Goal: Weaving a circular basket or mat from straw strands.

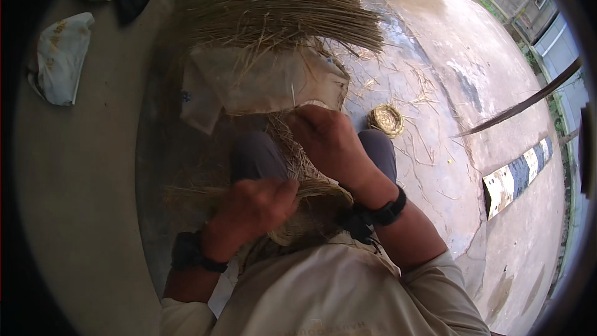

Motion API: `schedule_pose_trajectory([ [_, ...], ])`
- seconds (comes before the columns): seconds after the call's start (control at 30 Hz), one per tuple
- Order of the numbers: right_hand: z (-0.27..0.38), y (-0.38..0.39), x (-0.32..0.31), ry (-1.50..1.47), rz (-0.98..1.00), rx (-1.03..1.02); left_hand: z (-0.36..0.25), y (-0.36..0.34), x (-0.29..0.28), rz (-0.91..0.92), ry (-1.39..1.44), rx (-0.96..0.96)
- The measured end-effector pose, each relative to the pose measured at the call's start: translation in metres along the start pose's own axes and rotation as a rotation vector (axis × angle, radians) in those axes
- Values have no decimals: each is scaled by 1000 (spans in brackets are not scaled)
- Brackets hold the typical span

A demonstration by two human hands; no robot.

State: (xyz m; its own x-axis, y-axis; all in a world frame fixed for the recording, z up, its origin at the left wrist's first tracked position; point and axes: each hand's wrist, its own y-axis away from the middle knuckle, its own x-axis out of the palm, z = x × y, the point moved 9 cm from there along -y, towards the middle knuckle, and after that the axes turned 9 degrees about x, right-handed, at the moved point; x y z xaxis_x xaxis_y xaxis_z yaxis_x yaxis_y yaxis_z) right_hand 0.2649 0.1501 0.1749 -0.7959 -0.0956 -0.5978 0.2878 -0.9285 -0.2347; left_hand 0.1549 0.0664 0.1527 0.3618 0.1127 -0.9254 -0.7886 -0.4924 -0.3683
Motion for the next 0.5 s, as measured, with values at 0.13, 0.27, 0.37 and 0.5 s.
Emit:
schedule_pose_trajectory([
  [0.13,16,17,9,-113,-75,-246,12,6,1,-10,29,-38],
  [0.27,-12,27,-30,-1355,31,350,40,27,3,104,-45,-133],
  [0.37,-28,48,-109,-1347,64,107,75,65,-21,120,-187,-217],
  [0.5,-153,101,-236,-1021,-442,335,131,143,-66,147,-254,-476],
])
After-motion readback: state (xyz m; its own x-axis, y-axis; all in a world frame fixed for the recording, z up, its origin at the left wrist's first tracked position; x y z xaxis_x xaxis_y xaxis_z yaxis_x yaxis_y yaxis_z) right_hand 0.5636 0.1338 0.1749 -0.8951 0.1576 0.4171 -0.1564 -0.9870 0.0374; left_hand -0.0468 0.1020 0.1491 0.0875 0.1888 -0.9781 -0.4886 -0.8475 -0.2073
